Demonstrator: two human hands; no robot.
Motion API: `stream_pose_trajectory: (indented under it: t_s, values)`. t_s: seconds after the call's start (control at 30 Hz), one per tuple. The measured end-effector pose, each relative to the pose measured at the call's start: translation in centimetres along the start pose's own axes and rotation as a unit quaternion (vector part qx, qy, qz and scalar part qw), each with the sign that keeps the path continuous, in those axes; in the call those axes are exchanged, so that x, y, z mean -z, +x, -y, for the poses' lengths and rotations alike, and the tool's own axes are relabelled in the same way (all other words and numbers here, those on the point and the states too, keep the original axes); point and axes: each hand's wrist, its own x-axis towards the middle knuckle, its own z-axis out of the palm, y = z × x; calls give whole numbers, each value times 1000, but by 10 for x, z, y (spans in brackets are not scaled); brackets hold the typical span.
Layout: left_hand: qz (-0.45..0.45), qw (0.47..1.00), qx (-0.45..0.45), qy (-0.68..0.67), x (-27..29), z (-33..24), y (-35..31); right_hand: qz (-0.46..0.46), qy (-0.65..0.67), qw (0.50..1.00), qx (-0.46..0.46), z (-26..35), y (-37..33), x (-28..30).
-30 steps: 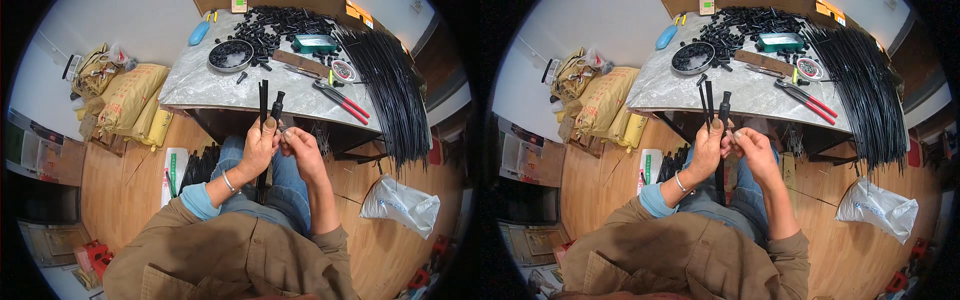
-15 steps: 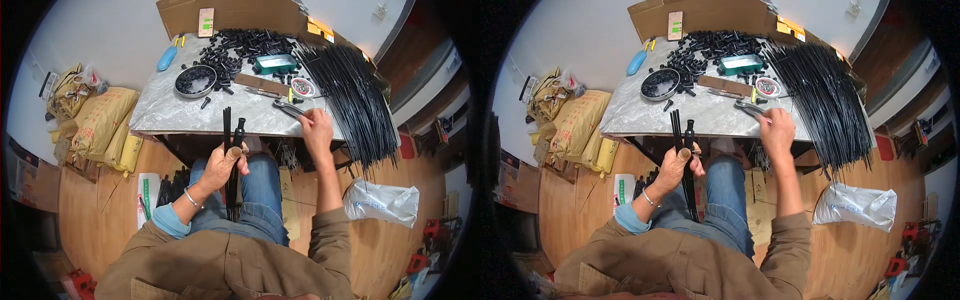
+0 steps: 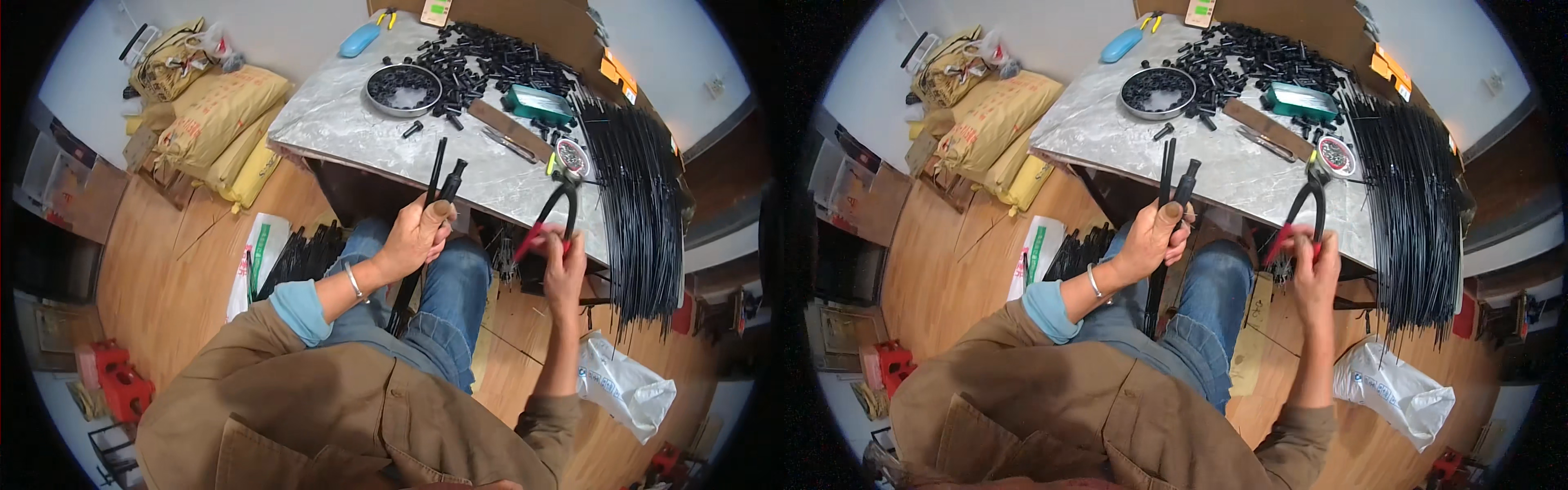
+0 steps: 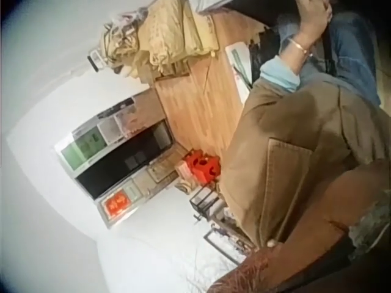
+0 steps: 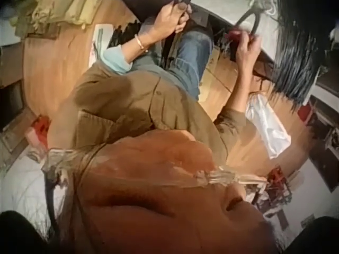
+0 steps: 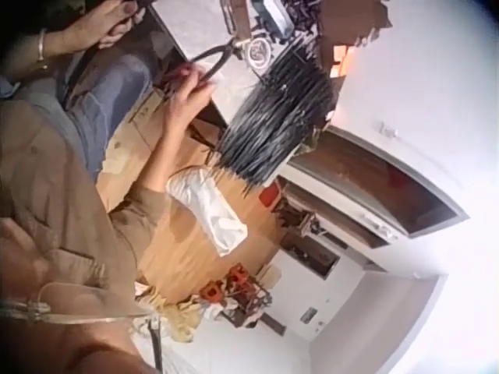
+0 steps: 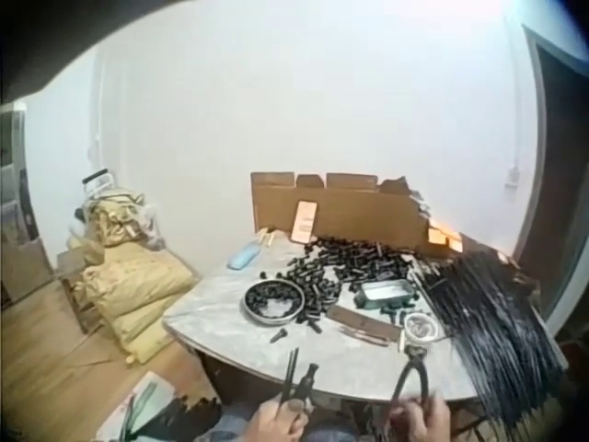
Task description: Assembling black plastic rods with circular connectors and trimming them using pliers.
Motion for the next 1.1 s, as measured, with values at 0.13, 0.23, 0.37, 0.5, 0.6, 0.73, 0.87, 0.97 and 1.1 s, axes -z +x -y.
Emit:
stream_pose_trajectory:
  t_s: [0.13, 0.23, 0.37, 0.5, 0.6, 0.73, 0.87, 0.97, 1.1]
  values:
    - [10, 1000, 2, 10, -2, 0, 1, 41, 208, 976, 57, -4, -36, -41]
    - [17, 1000, 8, 8, -3, 0, 0, 10, 323, 943, 77, 6, -48, -67]
    - [8, 1000, 5, -5, -5, 0, -2, 126, 554, 823, 25, 10, -50, -75]
    - [-14, 1000, 1, -12, -2, -1, -3, 118, 496, 855, -96, 30, -54, -68]
    - [-3, 1000, 5, 9, 4, -2, -2, 16, -50, 989, 137, 10, -60, -72]
    - [-29, 999, -20, 9, 4, 2, -1, 2, -265, 940, 215, 21, -64, -62]
    - [-38, 999, -28, 25, 1, 0, -2, -3, -345, 905, 248, 31, -57, -56]
    - [-43, 998, -23, 26, 1, 0, -1, 4, -376, 889, 261, 35, -51, -49]
    - [-44, 997, -26, 52, 1, -2, 1, 45, -376, 885, 271, 34, -48, -40]
